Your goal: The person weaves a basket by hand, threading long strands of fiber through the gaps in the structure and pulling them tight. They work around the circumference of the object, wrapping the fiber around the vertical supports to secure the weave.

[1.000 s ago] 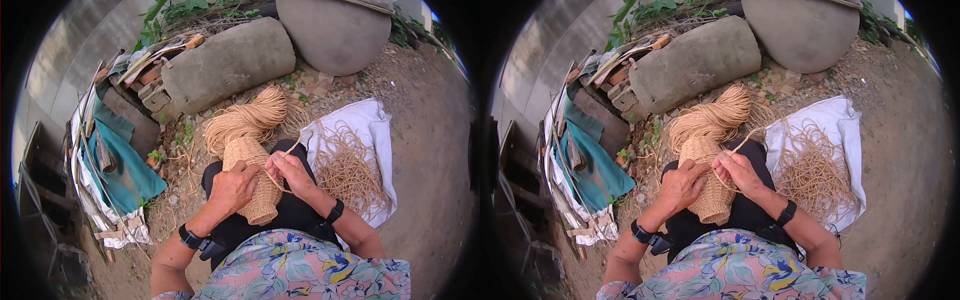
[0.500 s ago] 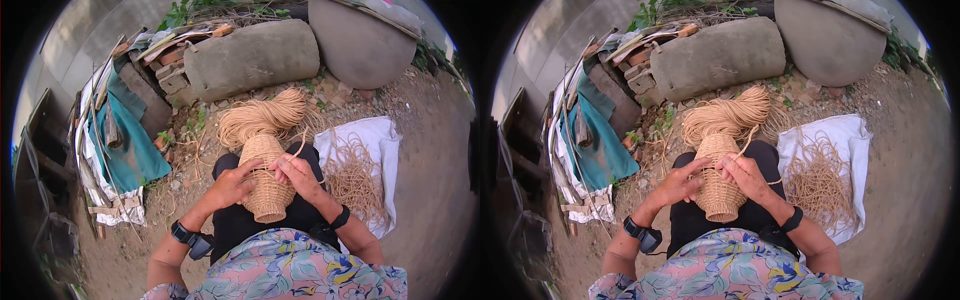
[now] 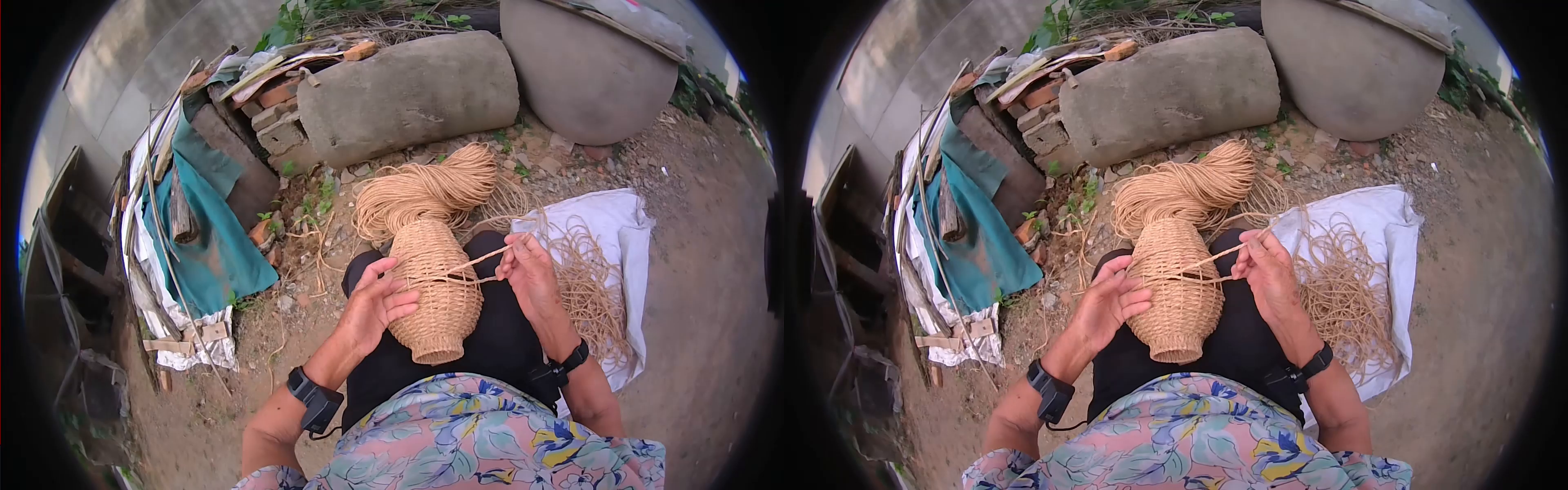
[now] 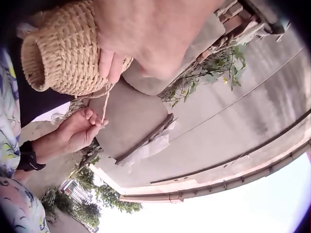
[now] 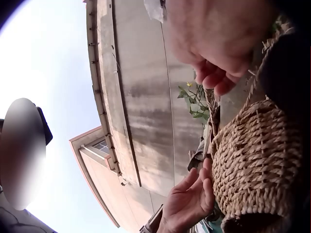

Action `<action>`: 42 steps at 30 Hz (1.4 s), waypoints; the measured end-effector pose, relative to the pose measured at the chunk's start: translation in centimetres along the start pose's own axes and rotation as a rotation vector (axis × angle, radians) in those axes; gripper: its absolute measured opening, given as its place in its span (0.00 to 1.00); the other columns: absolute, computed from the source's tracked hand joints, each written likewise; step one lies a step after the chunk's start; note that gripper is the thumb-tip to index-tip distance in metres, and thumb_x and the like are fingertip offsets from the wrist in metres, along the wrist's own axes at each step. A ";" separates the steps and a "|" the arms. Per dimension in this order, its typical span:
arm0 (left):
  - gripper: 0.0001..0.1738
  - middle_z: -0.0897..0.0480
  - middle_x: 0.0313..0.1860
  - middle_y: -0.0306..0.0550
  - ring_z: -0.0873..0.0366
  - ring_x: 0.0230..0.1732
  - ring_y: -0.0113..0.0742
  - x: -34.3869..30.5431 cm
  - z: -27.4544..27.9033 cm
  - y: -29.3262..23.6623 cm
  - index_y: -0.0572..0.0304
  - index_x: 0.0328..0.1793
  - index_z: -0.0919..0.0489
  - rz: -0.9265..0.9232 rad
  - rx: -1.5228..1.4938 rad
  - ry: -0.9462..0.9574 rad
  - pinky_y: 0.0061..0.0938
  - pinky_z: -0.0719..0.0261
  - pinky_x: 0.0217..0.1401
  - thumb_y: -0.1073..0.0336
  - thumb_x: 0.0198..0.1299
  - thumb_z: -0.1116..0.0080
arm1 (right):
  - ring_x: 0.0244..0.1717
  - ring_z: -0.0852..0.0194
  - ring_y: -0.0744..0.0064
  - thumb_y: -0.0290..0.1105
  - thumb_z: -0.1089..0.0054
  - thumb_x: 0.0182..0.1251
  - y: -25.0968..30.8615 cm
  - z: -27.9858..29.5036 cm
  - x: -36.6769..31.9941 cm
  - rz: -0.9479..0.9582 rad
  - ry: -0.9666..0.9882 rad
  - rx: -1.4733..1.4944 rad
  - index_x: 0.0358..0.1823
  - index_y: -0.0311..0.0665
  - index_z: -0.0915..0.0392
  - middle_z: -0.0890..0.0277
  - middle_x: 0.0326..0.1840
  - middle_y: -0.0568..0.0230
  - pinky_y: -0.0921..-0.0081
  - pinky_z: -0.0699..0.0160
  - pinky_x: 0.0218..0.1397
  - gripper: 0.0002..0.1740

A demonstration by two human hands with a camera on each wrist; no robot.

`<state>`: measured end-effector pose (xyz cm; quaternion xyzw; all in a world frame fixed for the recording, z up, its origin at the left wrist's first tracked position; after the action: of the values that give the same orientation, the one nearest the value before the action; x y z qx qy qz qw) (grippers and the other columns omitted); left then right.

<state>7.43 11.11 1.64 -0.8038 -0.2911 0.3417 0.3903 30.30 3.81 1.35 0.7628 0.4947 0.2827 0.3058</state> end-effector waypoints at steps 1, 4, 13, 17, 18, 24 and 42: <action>0.22 0.21 0.45 0.47 0.18 0.44 0.40 -0.2 -0.3 0.2 0.52 0.66 0.40 0.003 -0.001 0.009 0.31 0.16 0.46 0.64 0.67 0.51 | 0.30 0.32 0.79 0.36 0.48 0.71 0.6 0.7 0.0 0.017 -0.017 0.005 0.46 0.35 0.28 0.31 0.29 0.70 0.78 0.29 0.36 0.11; 0.21 0.24 0.46 0.44 0.19 0.45 0.37 -0.7 0.1 -0.5 0.51 0.64 0.40 -0.198 0.048 -0.007 0.29 0.18 0.46 0.62 0.68 0.52 | 0.32 0.29 0.79 0.35 0.47 0.71 1.5 1.0 -0.3 0.030 -0.070 -0.077 0.47 0.33 0.27 0.28 0.30 0.68 0.77 0.25 0.38 0.12; 0.30 0.31 0.54 0.44 0.27 0.57 0.40 -3.0 -1.3 3.6 0.54 0.66 0.43 -0.244 0.143 0.091 0.37 0.31 0.63 0.55 0.63 0.45 | 0.31 0.25 0.79 0.28 0.42 0.66 -0.7 -1.3 -2.1 -0.167 -0.003 -0.259 0.41 0.33 0.28 0.25 0.32 0.65 0.81 0.19 0.32 0.07; 0.33 0.34 0.56 0.48 0.27 0.58 0.41 -3.4 -1.4 3.6 0.59 0.68 0.43 -0.250 0.157 0.116 0.35 0.32 0.63 0.55 0.63 0.44 | 0.26 0.27 0.80 0.25 0.42 0.64 -3.9 -2.3 -1.8 -0.204 -0.013 -0.342 0.37 0.34 0.29 0.27 0.27 0.66 0.83 0.21 0.28 0.05; 0.33 0.34 0.57 0.48 0.27 0.58 0.41 -3.4 -1.4 3.6 0.59 0.68 0.43 -0.253 0.162 0.120 0.35 0.33 0.63 0.55 0.63 0.44 | 0.24 0.29 0.82 0.24 0.42 0.63 -4.5 -2.4 -1.8 -0.184 0.001 -0.376 0.36 0.34 0.29 0.28 0.26 0.67 0.84 0.24 0.25 0.05; 0.30 0.31 0.58 0.50 0.26 0.57 0.41 -3.3 -1.1 4.1 0.59 0.65 0.41 -0.271 0.226 0.147 0.35 0.33 0.62 0.54 0.63 0.45 | 0.22 0.32 0.83 0.25 0.38 0.60 -5.2 -2.0 -1.7 -0.066 -0.078 -0.651 0.34 0.34 0.29 0.29 0.25 0.67 0.85 0.32 0.21 0.08; 0.31 0.34 0.65 0.50 0.26 0.55 0.37 -4.4 -2.4 4.3 0.62 0.63 0.35 -0.267 0.370 0.251 0.33 0.34 0.60 0.52 0.59 0.43 | 0.28 0.20 0.52 0.30 0.41 0.52 -3.3 -2.3 -0.6 0.131 -0.253 -1.429 0.30 0.34 0.27 0.22 0.23 0.51 0.59 0.24 0.32 0.08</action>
<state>7.53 4.58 0.60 -0.7095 -0.2764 0.2320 0.6053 26.47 4.74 0.27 0.4317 0.1037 0.4640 0.7665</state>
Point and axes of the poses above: each hand's wrist, its own x-axis towards the middle knuckle, its own z-axis out of the back of the hand, y = z × x, the point moved 9 cm from there along x, towards the middle knuckle
